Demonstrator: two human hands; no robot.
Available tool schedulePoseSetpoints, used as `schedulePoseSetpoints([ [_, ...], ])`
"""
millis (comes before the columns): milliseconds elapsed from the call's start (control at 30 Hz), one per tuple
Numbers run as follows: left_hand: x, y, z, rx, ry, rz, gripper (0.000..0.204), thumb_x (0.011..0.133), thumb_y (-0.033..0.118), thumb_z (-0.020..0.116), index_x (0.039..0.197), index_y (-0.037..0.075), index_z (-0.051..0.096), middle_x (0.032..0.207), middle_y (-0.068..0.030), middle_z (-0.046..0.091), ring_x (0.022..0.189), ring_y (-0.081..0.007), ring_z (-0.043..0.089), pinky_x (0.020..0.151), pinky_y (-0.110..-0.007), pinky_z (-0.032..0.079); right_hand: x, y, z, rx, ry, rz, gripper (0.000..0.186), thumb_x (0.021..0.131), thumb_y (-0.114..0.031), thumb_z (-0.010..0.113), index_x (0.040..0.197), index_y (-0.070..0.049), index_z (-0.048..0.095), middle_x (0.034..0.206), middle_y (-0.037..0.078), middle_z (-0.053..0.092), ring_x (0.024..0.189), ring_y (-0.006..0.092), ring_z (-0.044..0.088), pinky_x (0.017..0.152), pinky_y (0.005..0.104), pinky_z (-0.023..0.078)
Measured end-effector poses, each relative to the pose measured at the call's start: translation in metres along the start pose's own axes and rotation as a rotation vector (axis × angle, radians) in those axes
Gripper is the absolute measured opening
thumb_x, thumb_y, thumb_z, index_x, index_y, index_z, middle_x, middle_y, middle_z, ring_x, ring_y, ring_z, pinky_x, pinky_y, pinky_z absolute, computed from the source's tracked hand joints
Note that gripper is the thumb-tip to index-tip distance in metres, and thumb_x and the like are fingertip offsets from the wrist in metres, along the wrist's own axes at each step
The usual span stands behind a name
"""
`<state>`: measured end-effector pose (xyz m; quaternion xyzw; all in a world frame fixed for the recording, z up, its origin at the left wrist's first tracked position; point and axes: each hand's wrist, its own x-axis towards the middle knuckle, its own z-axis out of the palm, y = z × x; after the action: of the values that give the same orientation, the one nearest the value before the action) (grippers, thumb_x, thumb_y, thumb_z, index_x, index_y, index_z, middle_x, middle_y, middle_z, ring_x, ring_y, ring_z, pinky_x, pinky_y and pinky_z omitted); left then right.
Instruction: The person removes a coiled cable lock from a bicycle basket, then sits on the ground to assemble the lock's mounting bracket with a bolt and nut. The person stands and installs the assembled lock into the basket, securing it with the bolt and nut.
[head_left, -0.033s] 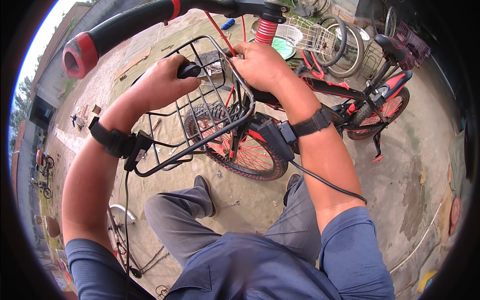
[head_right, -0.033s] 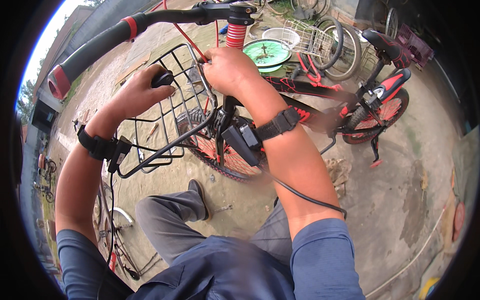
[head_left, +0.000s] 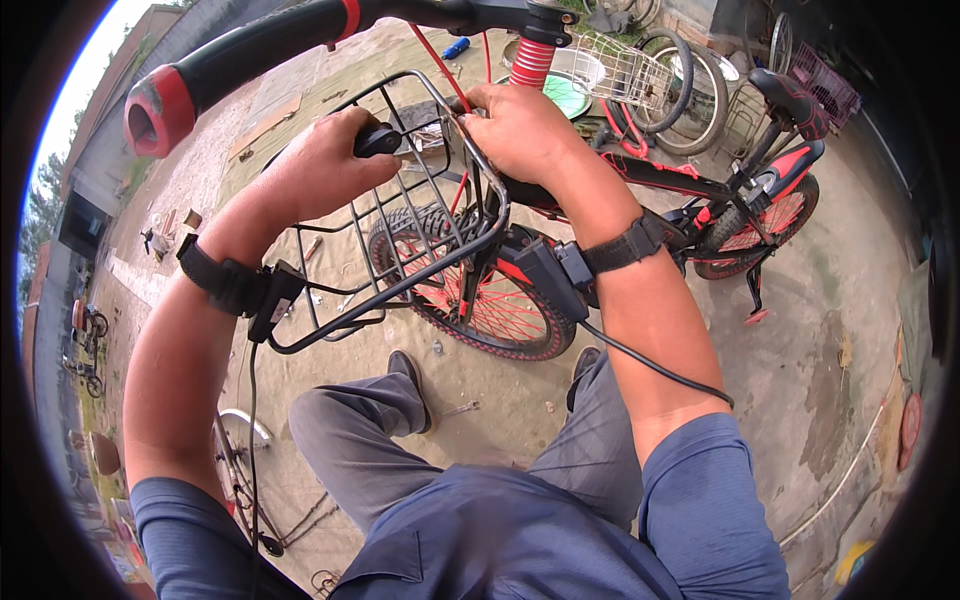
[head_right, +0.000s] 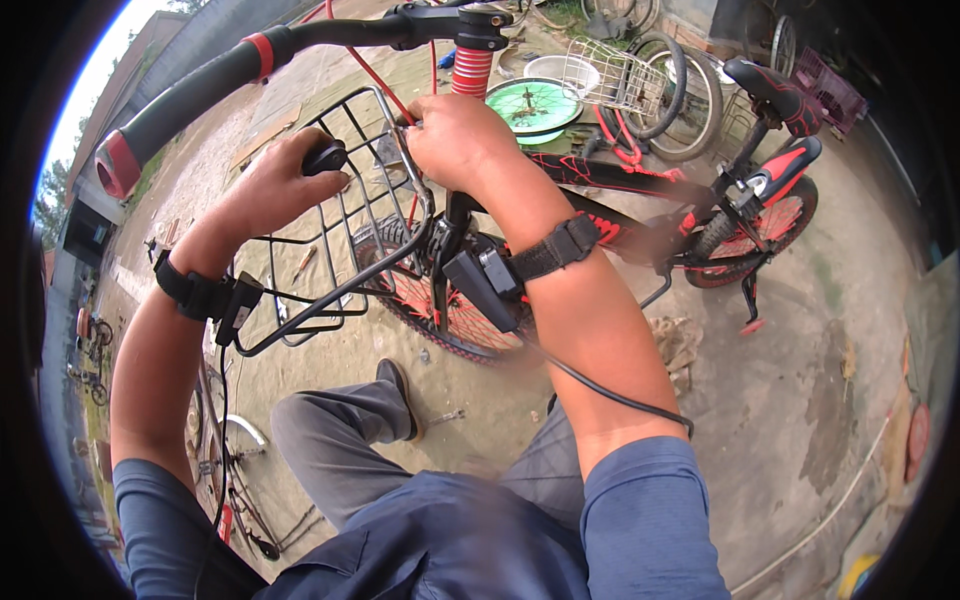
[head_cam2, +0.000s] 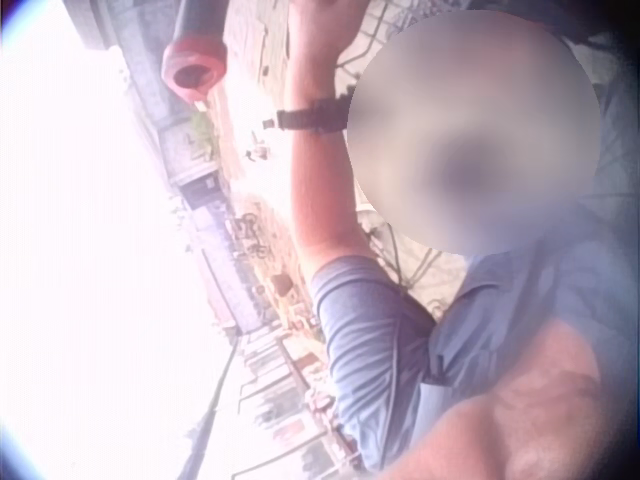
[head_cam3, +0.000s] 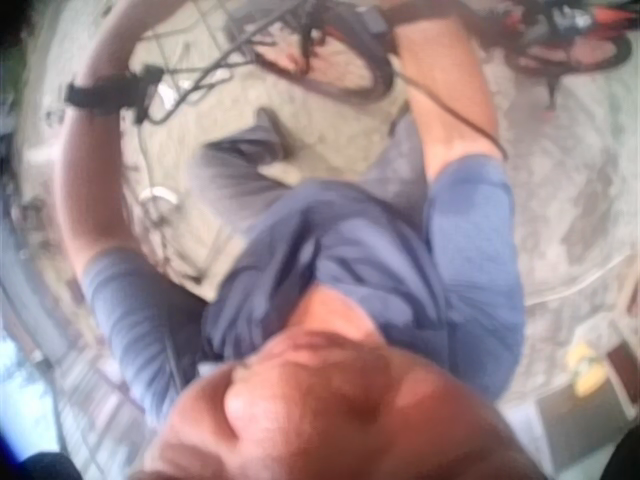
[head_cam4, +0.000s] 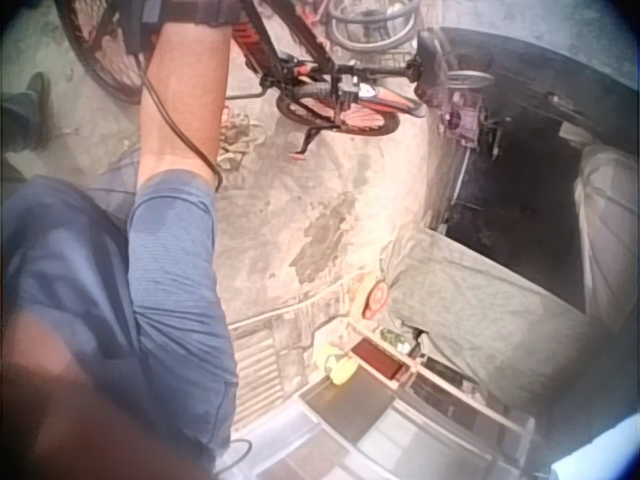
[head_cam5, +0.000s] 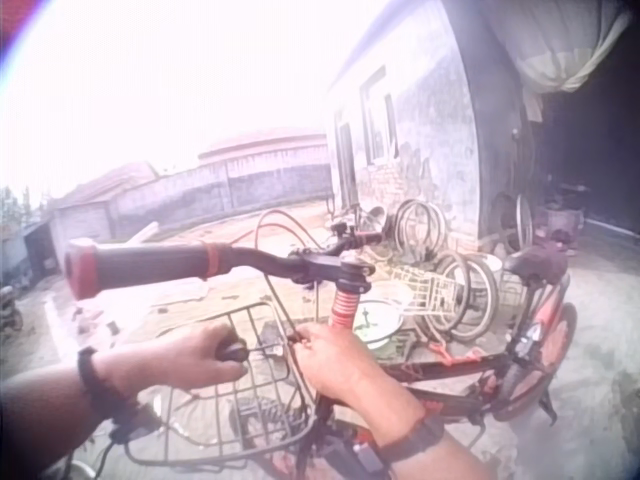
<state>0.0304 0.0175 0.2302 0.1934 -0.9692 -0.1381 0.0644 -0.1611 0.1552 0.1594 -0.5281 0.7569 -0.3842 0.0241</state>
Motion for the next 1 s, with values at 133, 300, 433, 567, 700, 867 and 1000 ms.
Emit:
schedulePoseSetpoints([
  [133, 0.000, 0.000, 0.000, 0.024, 0.024, 0.047, 0.045, 0.085, 0.029, 0.074, 0.109, -0.006, 0.063, 0.089, -0.0172, 0.064, 0.083, -0.0273, 0.061, 0.078, -0.039, 0.051, 0.000, 0.000, 0.000, 0.020, 0.005, -0.001, 0.035, 0.095, -0.028, 0.059, 0.117, -0.004, 0.071, 0.109, 0.020, 0.073, 0.102, 0.0362, 0.070, 0.090, 0.0415, 0.054],
  [300, -0.002, -0.001, 0.003, 0.060, 0.079, 0.082, 0.043, 0.083, 0.028, 0.076, 0.106, -0.006, 0.063, 0.094, -0.0219, 0.066, 0.088, -0.0349, 0.066, 0.081, -0.042, 0.053, -0.001, -0.001, 0.000, 0.011, 0.010, -0.010, 0.034, 0.095, -0.027, 0.058, 0.116, -0.004, 0.071, 0.109, 0.020, 0.073, 0.102, 0.0368, 0.069, 0.090, 0.0421, 0.054],
  [433, -0.003, -0.004, 0.008, 0.107, 0.209, 0.228, 0.046, 0.080, 0.026, 0.080, 0.109, -0.005, 0.062, 0.104, -0.0219, 0.063, 0.095, -0.0384, 0.065, 0.085, -0.043, 0.053, -0.001, -0.001, -0.001, 0.010, -0.001, 0.005, 0.034, 0.095, -0.027, 0.058, 0.117, -0.005, 0.071, 0.110, 0.019, 0.074, 0.102, 0.0365, 0.069, 0.090, 0.0417, 0.054],
  [567, -0.003, -0.007, 0.009, 0.162, 0.205, 0.252, 0.048, 0.080, 0.025, 0.083, 0.112, -0.004, 0.061, 0.107, -0.0210, 0.060, 0.098, -0.0390, 0.064, 0.088, -0.043, 0.053, 0.000, -0.002, -0.002, 0.031, -0.020, 0.013, 0.034, 0.095, -0.026, 0.058, 0.119, -0.005, 0.071, 0.111, 0.019, 0.074, 0.103, 0.0354, 0.070, 0.091, 0.0408, 0.054],
  [700, -0.003, -0.009, 0.010, 0.106, 0.172, 0.229, 0.047, 0.084, 0.029, 0.083, 0.110, -0.004, 0.062, 0.098, -0.0190, 0.066, 0.090, -0.0355, 0.067, 0.083, -0.043, 0.054, -0.001, -0.003, -0.002, 0.037, -0.024, 0.021, 0.035, 0.095, -0.025, 0.058, 0.121, -0.005, 0.071, 0.112, 0.018, 0.074, 0.103, 0.0343, 0.070, 0.092, 0.0401, 0.054],
  [867, 0.002, -0.009, 0.003, -0.333, -0.064, -0.073, 0.037, 0.100, 0.032, 0.069, 0.116, -0.001, 0.063, 0.095, -0.0068, 0.070, 0.082, -0.0162, 0.067, 0.074, -0.031, 0.055, -0.002, -0.004, -0.003, 0.035, -0.010, 0.019, 0.035, 0.095, -0.025, 0.058, 0.120, -0.005, 0.071, 0.111, 0.019, 0.074, 0.103, 0.0347, 0.070, 0.092, 0.0403, 0.054],
  [1000, 0.007, -0.007, -0.002, -0.595, -0.196, -0.236, 0.037, 0.106, 0.035, 0.057, 0.110, 0.000, 0.065, 0.090, -0.0075, 0.070, 0.074, -0.0139, 0.069, 0.063, -0.027, 0.057, -0.001, -0.004, -0.002, 0.037, -0.021, 0.015, 0.035, 0.095, -0.025, 0.058, 0.121, -0.005, 0.071, 0.112, 0.020, 0.074, 0.104, 0.0357, 0.070, 0.093, 0.0411, 0.054],
])
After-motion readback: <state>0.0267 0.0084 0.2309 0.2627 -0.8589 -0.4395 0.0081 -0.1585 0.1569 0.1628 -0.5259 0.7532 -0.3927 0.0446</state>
